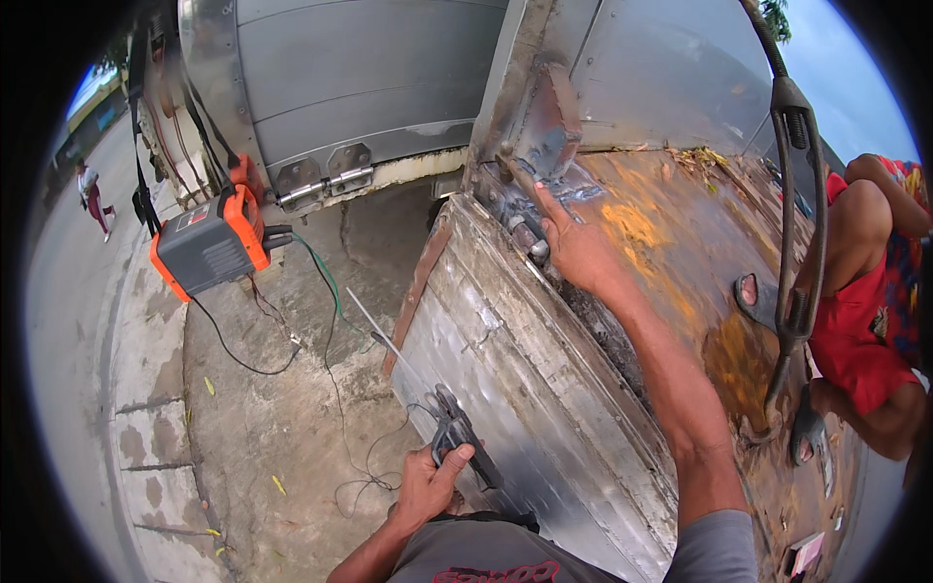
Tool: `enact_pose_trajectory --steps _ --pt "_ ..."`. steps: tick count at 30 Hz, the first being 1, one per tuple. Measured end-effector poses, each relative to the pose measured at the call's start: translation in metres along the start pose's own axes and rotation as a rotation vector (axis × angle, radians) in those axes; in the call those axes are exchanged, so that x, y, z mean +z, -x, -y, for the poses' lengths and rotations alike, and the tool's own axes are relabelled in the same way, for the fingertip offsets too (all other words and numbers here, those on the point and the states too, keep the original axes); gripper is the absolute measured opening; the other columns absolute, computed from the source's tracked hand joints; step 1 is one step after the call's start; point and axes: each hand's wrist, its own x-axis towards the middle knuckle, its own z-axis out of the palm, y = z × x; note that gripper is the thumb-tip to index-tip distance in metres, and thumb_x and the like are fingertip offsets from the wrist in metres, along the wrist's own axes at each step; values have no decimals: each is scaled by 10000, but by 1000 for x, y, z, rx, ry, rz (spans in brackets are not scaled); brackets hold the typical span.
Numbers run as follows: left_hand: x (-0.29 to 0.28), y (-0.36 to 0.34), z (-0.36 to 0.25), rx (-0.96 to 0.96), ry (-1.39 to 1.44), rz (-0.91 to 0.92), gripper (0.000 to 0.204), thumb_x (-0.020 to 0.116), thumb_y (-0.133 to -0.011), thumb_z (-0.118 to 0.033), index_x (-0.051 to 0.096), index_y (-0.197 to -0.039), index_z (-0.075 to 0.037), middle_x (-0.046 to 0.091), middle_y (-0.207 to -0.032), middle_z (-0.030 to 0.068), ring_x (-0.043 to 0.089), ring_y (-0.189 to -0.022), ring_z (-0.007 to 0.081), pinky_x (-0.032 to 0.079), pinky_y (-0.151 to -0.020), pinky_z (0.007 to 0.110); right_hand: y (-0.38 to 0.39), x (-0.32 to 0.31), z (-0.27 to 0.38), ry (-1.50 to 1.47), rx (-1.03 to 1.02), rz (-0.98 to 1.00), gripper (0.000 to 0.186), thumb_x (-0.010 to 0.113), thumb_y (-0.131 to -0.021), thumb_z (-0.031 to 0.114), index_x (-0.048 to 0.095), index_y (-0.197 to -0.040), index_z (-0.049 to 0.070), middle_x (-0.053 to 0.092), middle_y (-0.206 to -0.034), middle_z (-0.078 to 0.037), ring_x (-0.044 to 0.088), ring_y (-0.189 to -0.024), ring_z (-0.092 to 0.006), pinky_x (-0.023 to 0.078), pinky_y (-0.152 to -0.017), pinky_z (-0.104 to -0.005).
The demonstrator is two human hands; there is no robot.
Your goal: The person welds a metal structure using a handheld welding torch, creating bright sparks and molten metal. They repeatedly pause to inspect the weld and tap the area with a hammer to remove slag or adjust the joint.
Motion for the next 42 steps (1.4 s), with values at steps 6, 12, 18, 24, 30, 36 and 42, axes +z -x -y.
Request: enact_pose_trajectory --steps 6,12,18,24,30,36,42 --pt "-2 6 -1 24 13 -51 353 758 -1050 -270 746 -1244 25 810 -1135 134 679 -913 126 524 -833 316 -3 -73 35 -250 25 -158 602 416 -1160 367 233 -1733 353 738 -1171 -339 704 -1111 -527 531 -992 -615" --pt "15 6 -22 2 -57 -62 406 716 -1077 -420 843 -1184 -50 437 -609 -85 382 -595 38 326 -532 303 -3 10 -14 186 -120 -144 564 443 -1157 376 319 -1707 394 729 -1208 -315 714 -1044 -505 536 -967 -594" --pt "9 11 -32 50 -118 -89 430 707 -1080 -440 834 -1137 -33 441 -618 -75 384 -618 50 339 -536 317 23 -70 23 -66 128 -91 544 489 -1139 411 392 -1675 413 775 -999 -243 750 -946 -461 565 -862 -590" --pt "7 3 -24 148 -175 -64 523 670 -1096 -472 713 -918 17 431 -618 -27 391 -620 73 346 -530 339 72 -65 -80 208 196 -207 502 648 -1058 341 613 -1547 233 777 -1104 -247 750 -1032 -457 569 -879 -562" --pt "25 -29 -57 295 -183 110 628 640 -1095 -542 673 -933 64 442 -601 20 396 -599 112 383 -526 387 94 -53 -120 163 196 -179 477 705 -1033 247 663 -1472 66 745 -1182 -310 718 -1115 -471 546 -921 -553" --pt "42 -70 -91 468 -62 231 700 542 -1099 -636 674 -1030 48 550 -698 99 500 -669 163 453 -614 406 148 -60 -12 -538 49 -40 694 456 -1142 567 533 -1608 59 715 -1261 -249 680 -1182 -336 524 -1049 -443" --pt "50 -103 -98 583 173 147 618 492 -1139 -572 576 -1357 0 653 -781 81 605 -670 137 509 -598 343 196 -13 81 -967 52 100 785 560 -1129 409 232 -1726 18 715 -1165 -161 703 -981 -209 591 -837 -364"
